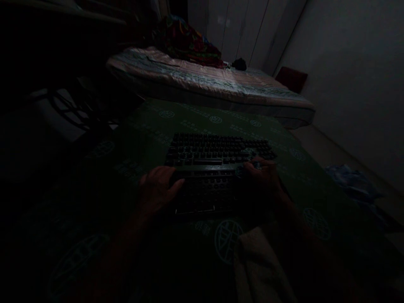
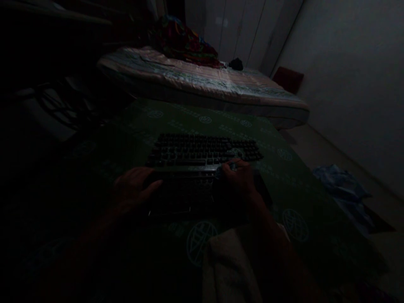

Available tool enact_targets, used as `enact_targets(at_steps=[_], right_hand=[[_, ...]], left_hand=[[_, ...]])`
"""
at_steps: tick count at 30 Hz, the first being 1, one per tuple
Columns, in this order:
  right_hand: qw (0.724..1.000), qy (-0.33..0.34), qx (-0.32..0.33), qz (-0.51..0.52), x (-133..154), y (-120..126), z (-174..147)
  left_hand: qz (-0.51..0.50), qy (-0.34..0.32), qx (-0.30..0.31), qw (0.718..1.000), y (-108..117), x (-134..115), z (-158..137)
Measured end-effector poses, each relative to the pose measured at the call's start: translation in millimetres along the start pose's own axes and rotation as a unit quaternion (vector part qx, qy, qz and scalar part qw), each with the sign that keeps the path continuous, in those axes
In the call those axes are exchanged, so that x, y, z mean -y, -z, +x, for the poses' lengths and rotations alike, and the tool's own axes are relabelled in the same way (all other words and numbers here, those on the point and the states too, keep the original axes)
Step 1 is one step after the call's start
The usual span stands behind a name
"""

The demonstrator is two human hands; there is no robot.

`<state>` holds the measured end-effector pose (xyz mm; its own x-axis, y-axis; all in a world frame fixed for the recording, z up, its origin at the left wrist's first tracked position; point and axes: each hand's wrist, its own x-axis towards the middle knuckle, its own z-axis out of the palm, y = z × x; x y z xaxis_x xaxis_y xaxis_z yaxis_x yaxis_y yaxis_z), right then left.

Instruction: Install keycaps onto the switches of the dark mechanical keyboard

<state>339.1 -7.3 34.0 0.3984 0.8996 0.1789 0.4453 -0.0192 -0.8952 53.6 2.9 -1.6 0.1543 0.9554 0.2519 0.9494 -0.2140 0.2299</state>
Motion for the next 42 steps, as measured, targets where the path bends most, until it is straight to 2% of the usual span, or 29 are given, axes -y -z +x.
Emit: enact_targets(at_steps=[5,7,9,10,12,14,16,18,20,23,25,27,28,31,33,35,37,39,41,42], right_hand=[[0.994,0.069,0.086,-0.005,12,-26,8],[0.989,0.085,0.119,-0.029,11,-22,15],[0.985,0.073,0.132,-0.081,6,-7,25],[0.984,0.058,0.124,-0.113,4,2,30],[0.983,0.04,0.06,-0.169,2,16,36],[0.984,0.042,0.026,-0.172,4,16,34],[0.986,0.051,0.042,-0.151,7,5,26],[0.986,0.099,0.089,-0.102,8,-8,18],[0.979,0.122,0.125,-0.104,5,-8,15],[0.974,0.087,0.083,-0.192,-4,15,24],[0.961,0.09,0.034,-0.26,-7,30,31],[0.961,0.087,-0.002,-0.262,-6,32,32],[0.966,0.085,-0.002,-0.242,-5,28,30],[0.976,0.098,0.068,-0.18,-5,19,23],[0.97,0.093,0.096,-0.202,-10,25,24],[0.952,0.094,0.053,-0.285,-15,41,29],[0.931,0.098,-0.021,-0.352,-18,53,32],[0.942,0.111,-0.059,-0.312,-15,49,29],[0.971,0.123,-0.043,-0.201,-6,27,19],[0.979,0.14,-0.015,-0.146,-1,12,13]], left_hand=[[-0.002,-0.01,-0.004,1.0,-3,1,0],[-0.002,-0.012,-0.013,1.0,-4,2,-1],[-0.004,-0.016,-0.02,1.0,-5,2,-2],[-0.007,-0.018,-0.021,1.0,-5,1,-2],[-0.013,-0.02,-0.021,0.999,-5,0,-3],[-0.018,-0.022,-0.023,0.999,-4,0,-3],[-0.021,-0.025,-0.025,0.999,-4,0,-3],[-0.023,-0.021,-0.022,0.999,-4,0,-2],[-0.021,-0.014,-0.018,1.0,-4,-1,-2],[-0.017,-0.014,-0.017,1.0,-3,-2,-3],[-0.015,-0.016,-0.017,1.0,-2,-3,-3],[-0.012,-0.01,-0.02,1.0,-2,-3,-3],[-0.012,-0.008,-0.02,1.0,-2,-3,-3],[-0.012,-0.006,-0.017,1.0,-3,-3,-3],[-0.014,-0.009,-0.014,1.0,-3,-2,-3],[-0.014,-0.01,-0.012,1.0,-2,-2,-3],[-0.015,-0.012,-0.011,1.0,-3,-2,-4],[-0.016,-0.012,-0.012,1.0,-3,-2,-4],[-0.016,-0.014,-0.015,1.0,-3,-2,-3],[-0.015,-0.015,-0.016,1.0,-3,-2,-3]])
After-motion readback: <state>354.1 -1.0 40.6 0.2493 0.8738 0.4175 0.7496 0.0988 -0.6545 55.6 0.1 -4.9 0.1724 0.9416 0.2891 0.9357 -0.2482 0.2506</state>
